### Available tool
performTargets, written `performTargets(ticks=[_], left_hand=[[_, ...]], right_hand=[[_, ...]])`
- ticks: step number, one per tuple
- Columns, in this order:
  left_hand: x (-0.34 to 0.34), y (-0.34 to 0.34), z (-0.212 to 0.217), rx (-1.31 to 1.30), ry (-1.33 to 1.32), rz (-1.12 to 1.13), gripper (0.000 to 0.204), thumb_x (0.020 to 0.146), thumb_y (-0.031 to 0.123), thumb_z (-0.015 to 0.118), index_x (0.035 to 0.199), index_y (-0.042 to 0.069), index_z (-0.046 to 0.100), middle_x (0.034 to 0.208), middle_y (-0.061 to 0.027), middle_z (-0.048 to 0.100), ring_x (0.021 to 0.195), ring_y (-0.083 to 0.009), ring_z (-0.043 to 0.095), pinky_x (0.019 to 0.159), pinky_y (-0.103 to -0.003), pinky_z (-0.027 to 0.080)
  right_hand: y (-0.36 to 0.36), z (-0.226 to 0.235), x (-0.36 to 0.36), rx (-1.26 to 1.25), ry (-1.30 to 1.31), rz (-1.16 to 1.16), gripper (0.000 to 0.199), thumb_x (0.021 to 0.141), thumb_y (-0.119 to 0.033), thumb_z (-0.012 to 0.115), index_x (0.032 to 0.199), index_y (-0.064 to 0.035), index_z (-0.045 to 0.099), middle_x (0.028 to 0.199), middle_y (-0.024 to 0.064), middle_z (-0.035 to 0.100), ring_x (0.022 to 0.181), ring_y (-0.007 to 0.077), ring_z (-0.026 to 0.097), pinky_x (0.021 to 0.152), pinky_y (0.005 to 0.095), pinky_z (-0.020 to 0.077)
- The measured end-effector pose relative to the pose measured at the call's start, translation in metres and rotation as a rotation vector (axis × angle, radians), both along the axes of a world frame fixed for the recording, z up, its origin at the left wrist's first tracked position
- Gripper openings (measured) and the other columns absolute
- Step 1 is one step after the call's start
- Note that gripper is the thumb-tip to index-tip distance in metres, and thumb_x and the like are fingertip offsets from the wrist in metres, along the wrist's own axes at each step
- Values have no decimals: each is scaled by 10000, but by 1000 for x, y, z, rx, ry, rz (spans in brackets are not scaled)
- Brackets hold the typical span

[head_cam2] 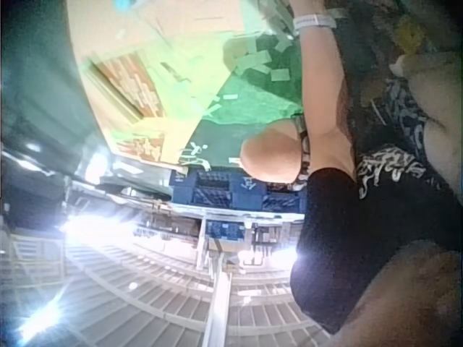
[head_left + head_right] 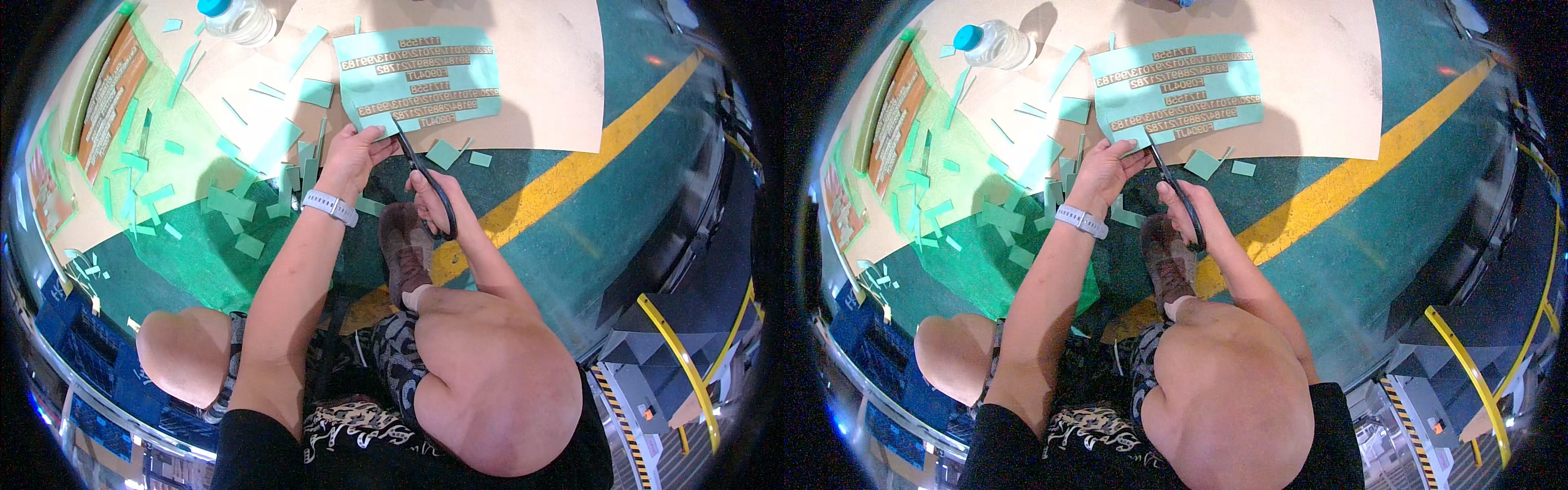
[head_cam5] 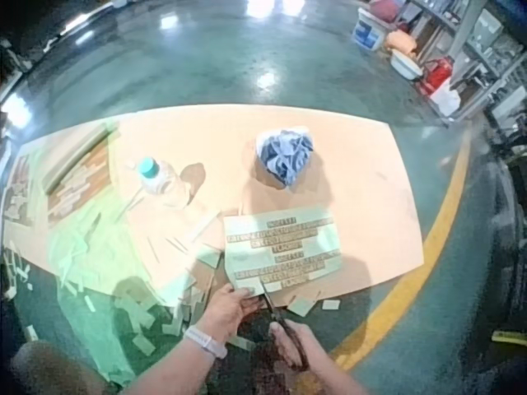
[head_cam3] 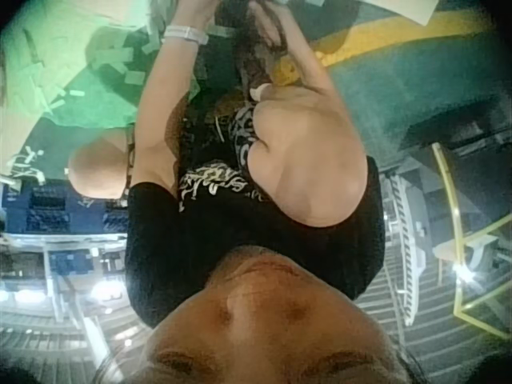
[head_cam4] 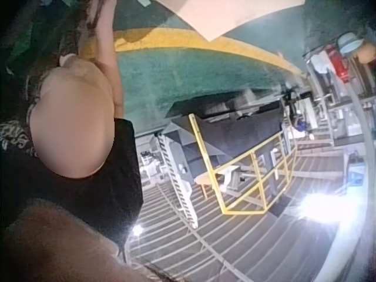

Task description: The person measures a template with a tape measure and marks it with a pen, then moves to the floor to wipe a piece of green foam with a blue cloth and liquid from a bottle before cutting foam labels with shears.

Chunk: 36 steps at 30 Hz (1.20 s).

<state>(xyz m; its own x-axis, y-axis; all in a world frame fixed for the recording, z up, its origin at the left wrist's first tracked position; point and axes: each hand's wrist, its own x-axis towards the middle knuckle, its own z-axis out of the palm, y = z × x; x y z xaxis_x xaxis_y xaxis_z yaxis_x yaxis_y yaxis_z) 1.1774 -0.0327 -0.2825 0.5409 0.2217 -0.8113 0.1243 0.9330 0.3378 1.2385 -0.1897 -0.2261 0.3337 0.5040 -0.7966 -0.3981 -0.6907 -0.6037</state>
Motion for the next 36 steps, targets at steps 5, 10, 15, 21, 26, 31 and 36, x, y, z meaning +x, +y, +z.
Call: performTargets(ticks=[5,10,15,21,26,31,36], left_hand=[[-2,1,-3,-6,-3,-11,219,859,21,533,1067,-7,468,1062,-149,585,940,-286,613,866,-408,515],[-4,0,-5,-16,-9,-17,229,859,25,533,1076,-7,466,1064,-147,584,941,-287,612,872,-408,513],[-5,1,-7,-32,-8,-5,221,855,29,543,1062,-1,468,1066,-145,583,951,-290,609,874,-408,512],[-3,0,-5,-27,-9,4,218,852,26,546,1056,2,471,1053,-139,591,942,-287,614,856,-409,519],[-7,3,-11,-13,-21,-15,220,855,28,538,1062,2,470,1052,-135,592,941,-283,614,852,-412,520],[-6,3,-8,-5,-26,-33,229,851,27,539,1070,2,474,1050,-135,593,940,-283,613,859,-413,515],[-6,5,-9,7,-21,-43,216,846,28,545,1053,8,484,1043,-128,596,933,-277,614,853,-404,517]], right_hand=[[0,-6,4,62,28,3,478,883,-527,488,840,-51,509,545,-25,433,420,79,427,357,240,362],[3,-8,3,45,57,-33,468,882,-512,504,830,-47,509,542,-28,422,416,73,408,357,238,344],[3,-11,1,39,58,-63,460,879,-503,519,803,-49,509,529,-35,405,416,67,401,352,238,321],[3,-13,-4,26,56,-93,456,881,-499,517,806,-50,509,530,-36,405,416,64,399,352,231,324],[9,-6,-2,29,49,-57,453,891,-498,497,824,-50,511,539,-34,410,418,65,400,352,232,338],[10,-6,-1,19,75,-67,445,900,-485,487,820,-48,509,541,-34,407,425,66,402,355,233,343],[12,-9,-1,42,69,-79,443,900,-476,495,786,-48,508,535,-38,403,425,64,397,366,229,329]])
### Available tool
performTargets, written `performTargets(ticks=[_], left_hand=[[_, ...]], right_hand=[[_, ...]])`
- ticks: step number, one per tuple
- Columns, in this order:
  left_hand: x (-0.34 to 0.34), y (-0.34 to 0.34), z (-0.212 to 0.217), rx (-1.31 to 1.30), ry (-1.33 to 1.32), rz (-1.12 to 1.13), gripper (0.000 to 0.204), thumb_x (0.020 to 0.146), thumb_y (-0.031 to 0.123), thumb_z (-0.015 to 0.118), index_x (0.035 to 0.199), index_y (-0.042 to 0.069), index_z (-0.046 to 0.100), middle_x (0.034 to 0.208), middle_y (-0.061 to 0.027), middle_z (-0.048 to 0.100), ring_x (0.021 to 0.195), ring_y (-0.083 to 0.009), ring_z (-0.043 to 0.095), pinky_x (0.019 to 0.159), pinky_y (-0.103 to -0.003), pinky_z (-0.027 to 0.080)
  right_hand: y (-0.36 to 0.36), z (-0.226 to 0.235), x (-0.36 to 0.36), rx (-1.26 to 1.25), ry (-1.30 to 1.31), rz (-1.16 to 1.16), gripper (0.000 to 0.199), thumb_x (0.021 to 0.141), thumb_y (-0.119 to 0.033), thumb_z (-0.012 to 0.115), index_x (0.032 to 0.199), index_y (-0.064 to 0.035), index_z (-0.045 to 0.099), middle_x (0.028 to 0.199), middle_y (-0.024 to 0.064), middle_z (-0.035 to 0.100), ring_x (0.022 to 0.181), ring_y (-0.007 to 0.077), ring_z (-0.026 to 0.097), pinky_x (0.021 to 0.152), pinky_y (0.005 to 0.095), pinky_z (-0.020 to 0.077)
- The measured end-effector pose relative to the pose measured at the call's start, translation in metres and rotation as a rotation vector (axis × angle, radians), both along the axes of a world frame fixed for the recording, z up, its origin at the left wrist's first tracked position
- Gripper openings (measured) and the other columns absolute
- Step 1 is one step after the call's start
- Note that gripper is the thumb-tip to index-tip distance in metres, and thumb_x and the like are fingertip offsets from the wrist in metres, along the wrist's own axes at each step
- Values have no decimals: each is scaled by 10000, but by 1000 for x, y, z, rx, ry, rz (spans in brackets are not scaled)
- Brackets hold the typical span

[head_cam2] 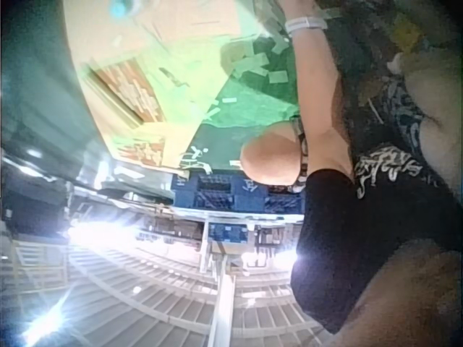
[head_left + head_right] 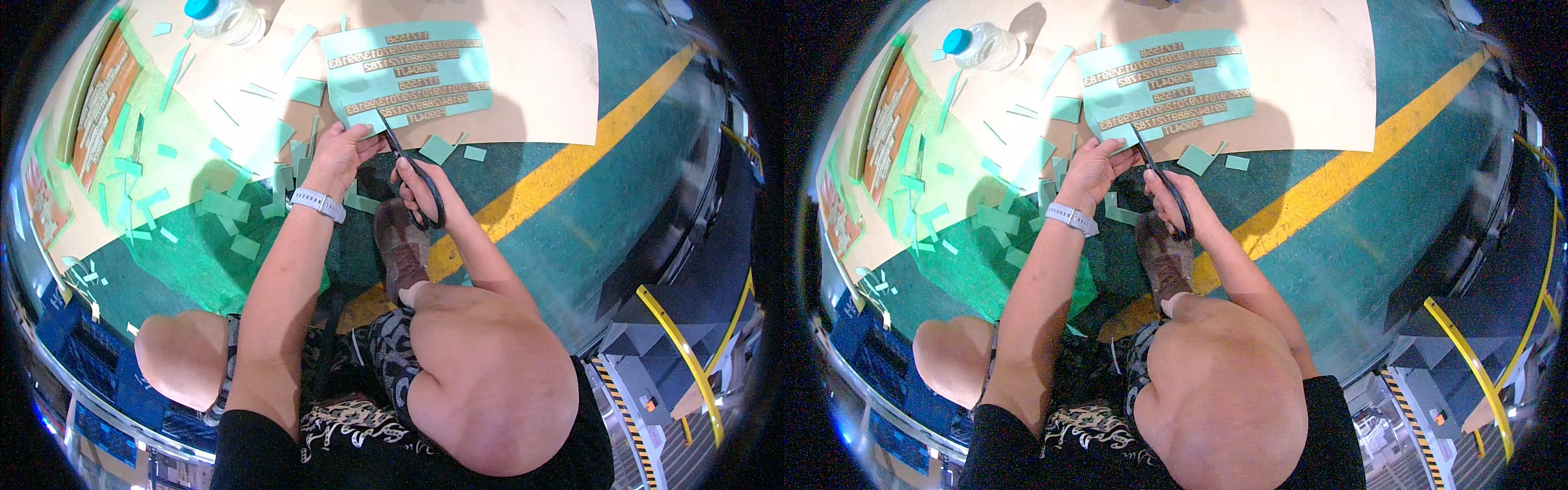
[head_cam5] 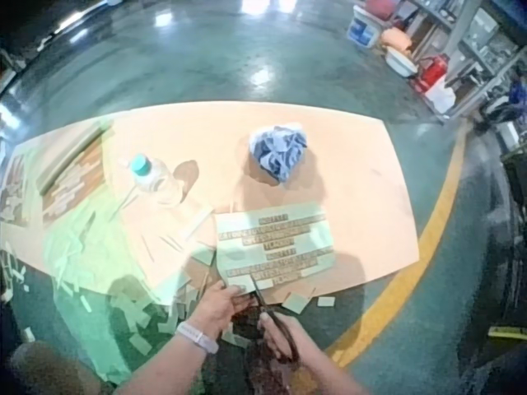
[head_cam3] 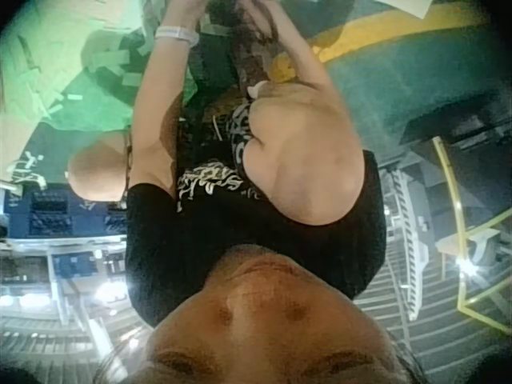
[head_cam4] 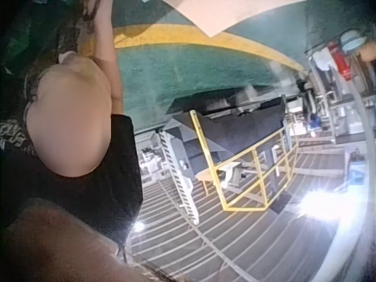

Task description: The person measures a template with a tape measure and marks it with a pen, then moves to the floor to wipe a piece of green foam with a blue cloth and liquid from a bottle before cutting foam labels with shears.

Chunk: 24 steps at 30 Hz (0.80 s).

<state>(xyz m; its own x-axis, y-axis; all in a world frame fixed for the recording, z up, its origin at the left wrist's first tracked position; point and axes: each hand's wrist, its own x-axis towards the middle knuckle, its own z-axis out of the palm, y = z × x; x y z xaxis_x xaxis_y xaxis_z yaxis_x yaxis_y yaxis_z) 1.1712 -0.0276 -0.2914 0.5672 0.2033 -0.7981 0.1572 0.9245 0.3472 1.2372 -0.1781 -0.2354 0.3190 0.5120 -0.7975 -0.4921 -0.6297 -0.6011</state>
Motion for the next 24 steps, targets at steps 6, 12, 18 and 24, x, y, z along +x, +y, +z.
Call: performTargets(ticks=[6,12,18,24], left_hand=[[-2,5,-4,0,5,-3,211,836,22,548,1037,17,485,1037,-123,597,914,-273,614,824,-395,516],[-2,5,1,-15,-34,80,244,822,28,546,1049,45,459,1030,-123,577,910,-285,590,799,-424,503],[5,-16,5,-47,-147,273,320,834,112,613,1073,56,408,1062,-124,545,952,-297,578,793,-441,501],[22,-41,5,84,-4,384,429,766,-28,670,1108,69,429,1036,-79,573,922,-221,585,762,-356,506]], right_hand=[[2,-7,-5,22,-3,-40,447,897,-461,517,750,-38,519,529,-39,406,445,63,396,404,227,325],[-7,-4,-6,107,-29,58,302,946,-342,467,923,-45,516,610,-37,412,485,43,395,387,203,310],[-72,9,-15,111,69,-29,332,962,-370,403,1040,-56,476,648,-36,423,506,49,402,401,199,344],[-65,9,-7,84,24,-65,422,940,-449,419,1004,-39,493,622,-31,426,498,46,412,398,197,350]])
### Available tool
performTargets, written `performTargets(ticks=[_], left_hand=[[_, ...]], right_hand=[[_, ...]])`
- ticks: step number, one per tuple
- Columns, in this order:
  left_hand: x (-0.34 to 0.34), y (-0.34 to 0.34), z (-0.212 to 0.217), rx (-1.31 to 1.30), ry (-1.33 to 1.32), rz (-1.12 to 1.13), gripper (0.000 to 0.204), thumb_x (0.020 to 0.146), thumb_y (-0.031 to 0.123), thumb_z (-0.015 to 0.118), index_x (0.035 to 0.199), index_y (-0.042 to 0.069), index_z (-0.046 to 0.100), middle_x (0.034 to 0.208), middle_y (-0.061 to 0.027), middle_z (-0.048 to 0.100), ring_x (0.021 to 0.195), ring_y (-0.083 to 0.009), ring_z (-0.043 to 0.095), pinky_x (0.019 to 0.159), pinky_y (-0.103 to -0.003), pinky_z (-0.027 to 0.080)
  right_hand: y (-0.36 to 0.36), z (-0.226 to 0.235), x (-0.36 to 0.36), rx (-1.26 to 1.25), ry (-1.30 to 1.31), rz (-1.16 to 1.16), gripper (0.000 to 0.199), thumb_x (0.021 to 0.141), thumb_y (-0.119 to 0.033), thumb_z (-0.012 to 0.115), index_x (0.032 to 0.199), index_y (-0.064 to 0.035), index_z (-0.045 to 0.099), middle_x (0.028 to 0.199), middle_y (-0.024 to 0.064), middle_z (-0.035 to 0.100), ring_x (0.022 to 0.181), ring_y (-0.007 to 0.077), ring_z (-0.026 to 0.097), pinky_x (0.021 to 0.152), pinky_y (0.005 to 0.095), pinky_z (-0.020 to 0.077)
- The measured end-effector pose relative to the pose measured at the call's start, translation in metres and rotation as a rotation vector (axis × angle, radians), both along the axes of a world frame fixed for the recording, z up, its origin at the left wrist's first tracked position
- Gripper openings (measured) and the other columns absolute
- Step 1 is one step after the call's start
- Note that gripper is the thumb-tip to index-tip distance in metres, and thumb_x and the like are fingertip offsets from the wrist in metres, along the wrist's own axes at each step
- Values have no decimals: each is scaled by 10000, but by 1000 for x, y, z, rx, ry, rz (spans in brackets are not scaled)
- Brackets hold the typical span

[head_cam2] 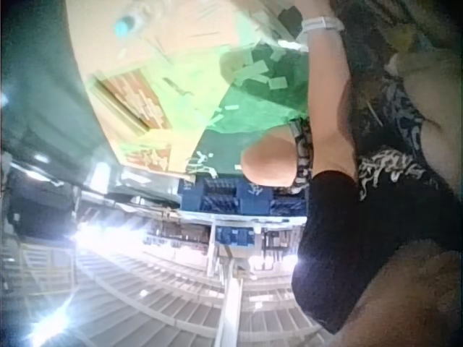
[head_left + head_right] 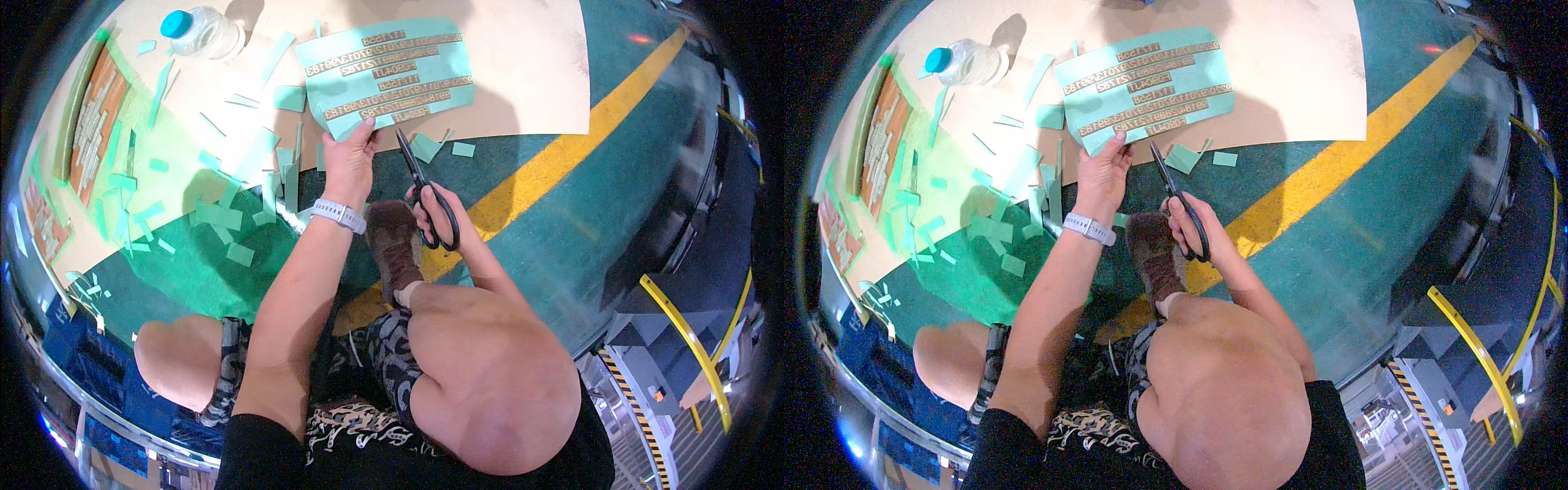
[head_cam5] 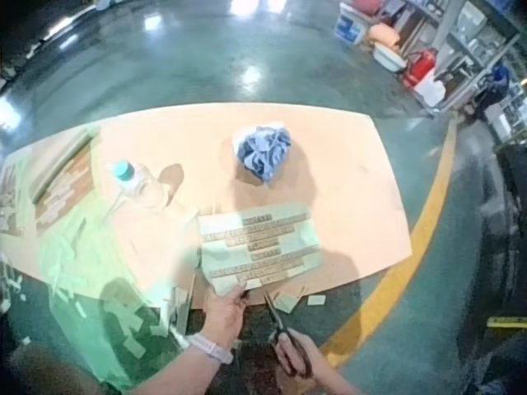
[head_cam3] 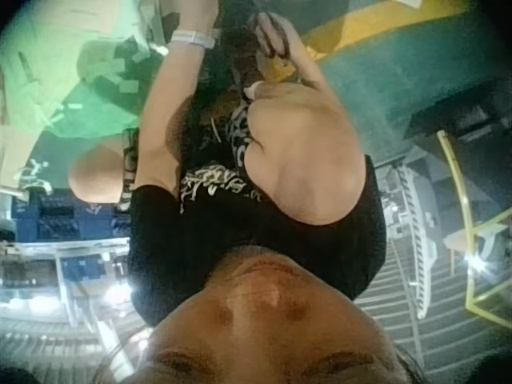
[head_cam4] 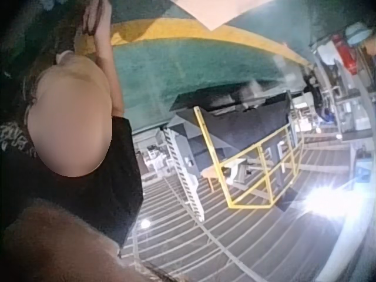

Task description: The person measures a template with a tape measure and marks it with a pen, then moves to the floor to wipe a piece of green foam with a blue cloth and liquid from a bottle before cutting foam labels with shears.

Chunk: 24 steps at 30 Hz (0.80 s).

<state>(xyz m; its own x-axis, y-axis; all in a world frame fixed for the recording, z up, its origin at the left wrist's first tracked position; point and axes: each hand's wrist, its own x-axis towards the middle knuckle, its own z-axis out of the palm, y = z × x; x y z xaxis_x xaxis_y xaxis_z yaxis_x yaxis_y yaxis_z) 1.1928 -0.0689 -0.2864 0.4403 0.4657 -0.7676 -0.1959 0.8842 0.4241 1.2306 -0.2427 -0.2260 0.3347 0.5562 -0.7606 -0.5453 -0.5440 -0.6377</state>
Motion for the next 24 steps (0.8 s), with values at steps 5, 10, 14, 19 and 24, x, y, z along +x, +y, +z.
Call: performTargets(ticks=[5,10,14,19,24], left_hand=[[2,-3,-5,-30,101,-1,372,790,-38,629,1089,60,432,1005,-90,583,889,-222,593,756,-360,508],[-1,1,-3,5,104,-54,357,800,-33,610,1093,53,425,992,-98,589,863,-234,605,753,-363,516],[1,2,2,5,99,-59,355,798,-31,609,1091,45,424,984,-103,594,860,-247,617,761,-375,530],[-1,4,1,4,72,-53,349,799,-40,601,1090,32,423,999,-125,599,857,-263,629,776,-390,540],[-2,5,-2,4,58,-61,338,808,-51,581,1092,24,415,1006,-142,601,866,-281,635,785,-399,546]], right_hand=[[12,-3,3,-2,-24,-3,419,940,-445,423,990,-36,500,611,-33,419,490,46,409,391,197,344],[12,-8,7,1,-53,23,433,931,-459,435,977,-33,504,604,-35,413,486,47,403,385,197,337],[10,-9,10,-10,-51,15,445,921,-473,448,979,-36,507,606,-37,412,487,47,403,385,195,334],[14,-2,12,-30,-52,31,443,917,-477,454,983,-43,510,608,-38,412,488,45,403,386,194,332],[15,-2,10,-37,-61,38,418,927,-454,452,981,-43,512,610,-39,416,483,41,401,387,194,334]])
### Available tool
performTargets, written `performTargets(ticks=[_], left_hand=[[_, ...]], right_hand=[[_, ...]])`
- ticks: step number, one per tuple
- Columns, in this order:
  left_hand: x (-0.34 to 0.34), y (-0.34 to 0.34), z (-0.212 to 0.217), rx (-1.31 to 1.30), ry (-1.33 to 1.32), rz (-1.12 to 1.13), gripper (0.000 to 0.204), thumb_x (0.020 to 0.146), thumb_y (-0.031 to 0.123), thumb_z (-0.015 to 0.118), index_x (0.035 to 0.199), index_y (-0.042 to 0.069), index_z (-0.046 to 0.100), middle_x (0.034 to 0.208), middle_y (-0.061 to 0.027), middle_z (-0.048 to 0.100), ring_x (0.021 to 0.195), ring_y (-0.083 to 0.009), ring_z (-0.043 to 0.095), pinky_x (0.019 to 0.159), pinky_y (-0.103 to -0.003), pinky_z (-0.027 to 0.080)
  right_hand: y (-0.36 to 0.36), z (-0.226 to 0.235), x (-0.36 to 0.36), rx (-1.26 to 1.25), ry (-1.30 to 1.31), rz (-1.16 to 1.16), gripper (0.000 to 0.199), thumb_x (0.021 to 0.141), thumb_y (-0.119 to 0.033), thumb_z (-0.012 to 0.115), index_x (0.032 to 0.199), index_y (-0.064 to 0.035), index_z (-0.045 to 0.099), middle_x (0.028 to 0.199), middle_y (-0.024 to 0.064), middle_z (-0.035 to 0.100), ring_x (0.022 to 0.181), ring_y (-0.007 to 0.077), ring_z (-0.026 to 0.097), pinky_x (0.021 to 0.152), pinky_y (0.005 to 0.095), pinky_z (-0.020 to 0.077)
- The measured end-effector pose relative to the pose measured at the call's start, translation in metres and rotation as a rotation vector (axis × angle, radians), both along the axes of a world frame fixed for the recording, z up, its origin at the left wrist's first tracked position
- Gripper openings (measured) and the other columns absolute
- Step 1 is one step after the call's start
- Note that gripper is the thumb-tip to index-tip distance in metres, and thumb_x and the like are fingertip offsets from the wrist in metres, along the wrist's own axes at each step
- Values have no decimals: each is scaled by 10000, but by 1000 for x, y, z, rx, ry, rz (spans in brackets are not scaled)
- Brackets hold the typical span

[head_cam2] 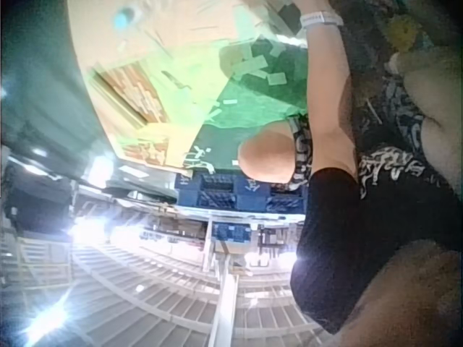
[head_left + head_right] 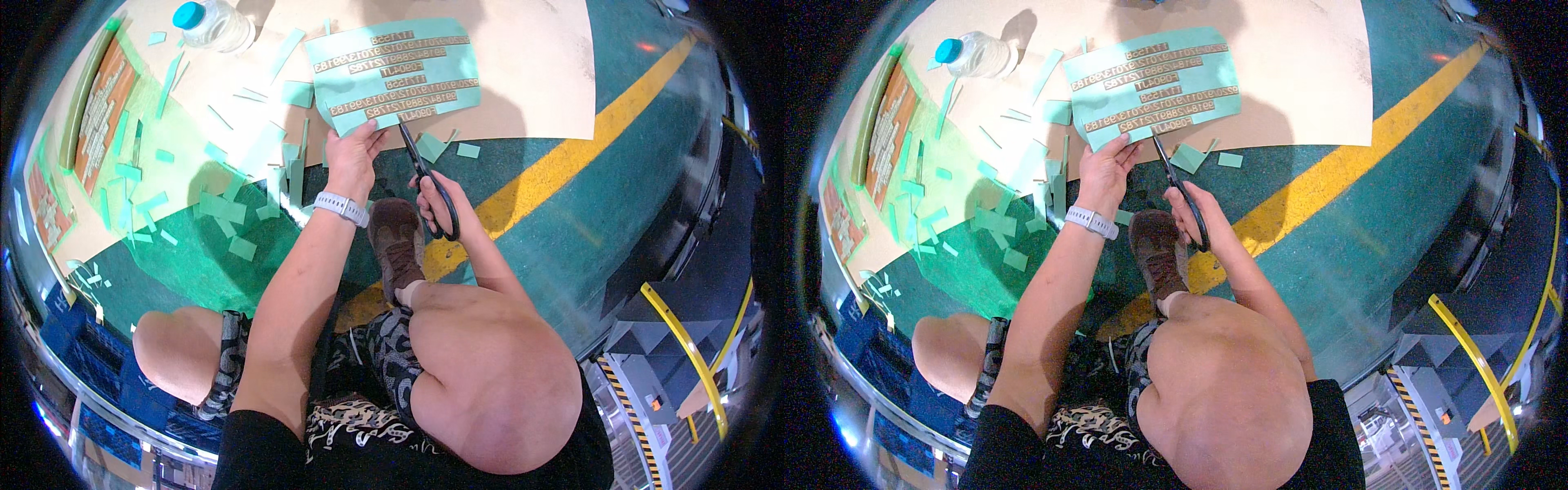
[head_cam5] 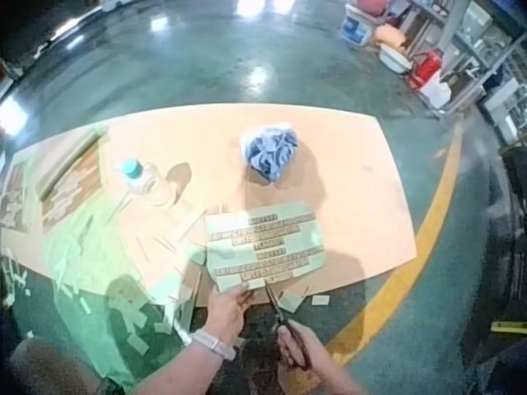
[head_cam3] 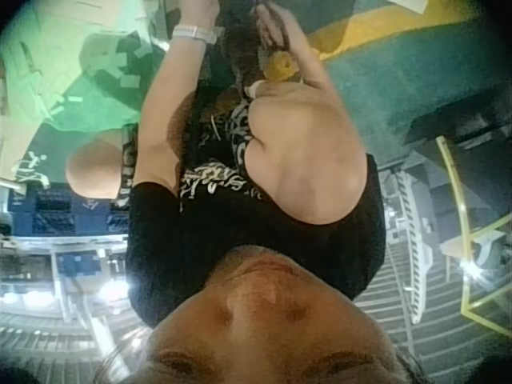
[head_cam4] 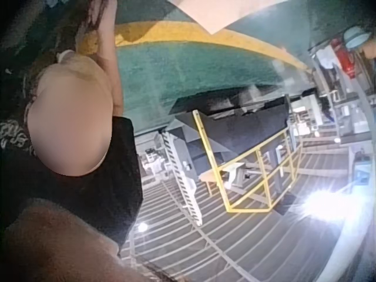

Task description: The person measures a template with a tape measure and marks it with a pen, then moves to the floor to wipe a piece of green foam with a blue cloth and liquid from a bottle before cutting foam labels with shears.

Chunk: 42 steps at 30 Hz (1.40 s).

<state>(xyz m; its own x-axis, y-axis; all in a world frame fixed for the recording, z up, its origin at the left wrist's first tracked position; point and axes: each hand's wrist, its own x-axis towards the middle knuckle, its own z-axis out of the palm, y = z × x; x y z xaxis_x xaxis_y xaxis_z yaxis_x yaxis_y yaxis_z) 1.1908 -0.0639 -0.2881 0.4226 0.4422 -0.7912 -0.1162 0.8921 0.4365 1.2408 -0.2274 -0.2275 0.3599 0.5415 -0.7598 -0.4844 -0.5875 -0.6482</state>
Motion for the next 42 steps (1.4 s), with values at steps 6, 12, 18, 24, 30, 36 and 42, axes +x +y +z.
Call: performTargets(ticks=[6,12,18,24,30,36,42], left_hand=[[3,0,2,0,27,3,338,815,-57,570,1097,18,399,999,-152,600,860,-281,638,748,-381,561],[1,1,-4,7,-31,-19,360,785,-64,587,1065,22,378,985,-153,590,828,-269,639,741,-374,561],[0,2,-3,19,16,-27,321,822,-39,563,1096,13,406,994,-152,603,845,-278,640,738,-371,562],[-7,-19,3,-34,-36,102,269,824,20,608,1050,-16,468,981,-142,605,863,-258,635,760,-355,555],[3,-38,12,-129,-16,70,236,861,135,620,1036,16,515,976,-83,604,906,-190,590,800,-317,492],[17,-29,-6,-107,10,114,205,866,110,602,1031,31,509,979,-72,602,921,-195,582,815,-330,476],[16,-24,-9,-96,-7,68,225,870,62,573,1059,9,462,988,-118,600,913,-233,616,760,-329,505]], right_hand=[[2,1,2,-14,-17,16,405,929,-439,457,974,-41,514,598,-44,409,474,41,397,387,196,332],[3,-3,4,-1,-56,32,393,927,-433,467,969,-44,515,590,-45,401,467,40,389,380,195,323],[8,-5,3,-42,-8,-17,390,912,-439,498,909,-49,522,566,-52,384,438,36,362,361,199,303],[5,-12,-1,-55,-61,0,391,908,-446,503,903,-56,529,562,-50,387,432,38,361,359,200,297],[5,-9,-2,-37,7,-96,381,875,-464,553,792,-100,479,545,-48,417,430,54,389,370,222,311],[17,-6,-2,0,-77,-34,409,879,-483,536,782,-92,465,552,-46,402,445,56,382,390,222,307],[17,-9,-3,-39,-106,2,409,888,-481,521,802,-85,471,553,-44,401,447,59,385,391,227,311]])
